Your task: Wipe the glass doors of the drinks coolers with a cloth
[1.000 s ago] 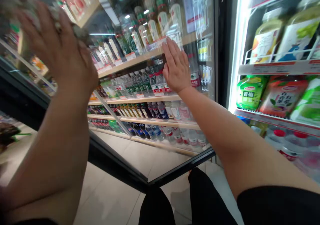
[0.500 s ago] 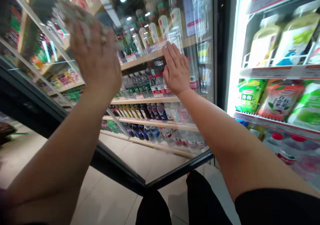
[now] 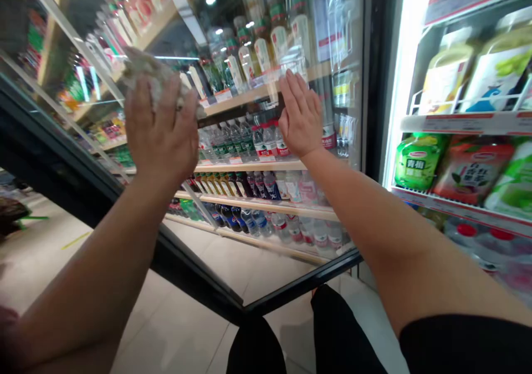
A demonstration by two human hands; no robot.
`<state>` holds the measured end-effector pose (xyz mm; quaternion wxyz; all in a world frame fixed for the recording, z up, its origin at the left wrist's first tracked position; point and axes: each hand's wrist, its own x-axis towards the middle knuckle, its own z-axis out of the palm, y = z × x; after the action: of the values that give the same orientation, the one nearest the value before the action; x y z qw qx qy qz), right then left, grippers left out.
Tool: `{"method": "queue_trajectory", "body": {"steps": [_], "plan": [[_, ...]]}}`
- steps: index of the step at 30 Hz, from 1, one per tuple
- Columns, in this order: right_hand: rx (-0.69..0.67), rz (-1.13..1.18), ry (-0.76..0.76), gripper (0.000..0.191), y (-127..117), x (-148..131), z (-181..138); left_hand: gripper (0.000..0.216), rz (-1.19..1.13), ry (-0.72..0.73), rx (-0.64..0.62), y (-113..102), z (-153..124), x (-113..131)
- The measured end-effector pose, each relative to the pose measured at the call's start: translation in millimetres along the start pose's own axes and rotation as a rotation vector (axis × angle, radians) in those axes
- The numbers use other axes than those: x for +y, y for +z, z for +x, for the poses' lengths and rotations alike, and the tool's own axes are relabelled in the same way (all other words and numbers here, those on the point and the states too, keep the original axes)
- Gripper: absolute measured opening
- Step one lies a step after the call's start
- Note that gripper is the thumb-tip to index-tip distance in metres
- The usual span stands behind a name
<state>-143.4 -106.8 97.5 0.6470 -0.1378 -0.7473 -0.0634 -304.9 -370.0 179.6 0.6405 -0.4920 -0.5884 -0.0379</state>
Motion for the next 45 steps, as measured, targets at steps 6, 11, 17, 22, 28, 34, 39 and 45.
{"method": "queue_trajectory", "body": {"steps": [6, 11, 17, 22, 28, 34, 39, 45], "plan": [[0.058, 0.064, 0.004, 0.061, 6.8, 7.9, -1.7, 0.072, 0.096, -0.200, 0.222, 2.5, -2.1, -59.4], [0.064, -0.014, -0.019, 0.062, 2.4, 1.0, -2.1, 0.063, 0.050, -0.395, 0.168, -17.2, -35.0, -27.5], [0.047, 0.036, 0.035, 0.061, 3.7, 3.0, -2.7, 0.068, 0.006, -0.404, 0.062, -26.2, -49.2, -22.1], [0.028, 0.021, 0.042, 0.063, 4.2, 3.7, -2.3, 0.067, -0.027, -0.455, -0.002, -34.0, -53.8, -18.2], [0.018, -0.022, 0.008, 0.063, 0.3, -0.9, -1.8, 0.063, -0.062, -0.261, -0.089, -45.0, -72.4, 22.4], [-0.029, -0.037, 0.041, 0.064, -4.2, -3.1, -1.5, 0.065, 0.081, -0.241, 0.198, -13.3, -31.4, -56.2], [-0.048, 0.004, 0.046, 0.064, -4.3, -3.7, -0.9, 0.062, -0.034, -0.265, 0.060, -8.9, -33.6, 5.6], [0.020, -0.014, 0.016, 0.063, -0.7, -2.8, -1.7, 0.060, -0.173, -0.080, -0.141, -4.0, -6.9, 26.0]]}}
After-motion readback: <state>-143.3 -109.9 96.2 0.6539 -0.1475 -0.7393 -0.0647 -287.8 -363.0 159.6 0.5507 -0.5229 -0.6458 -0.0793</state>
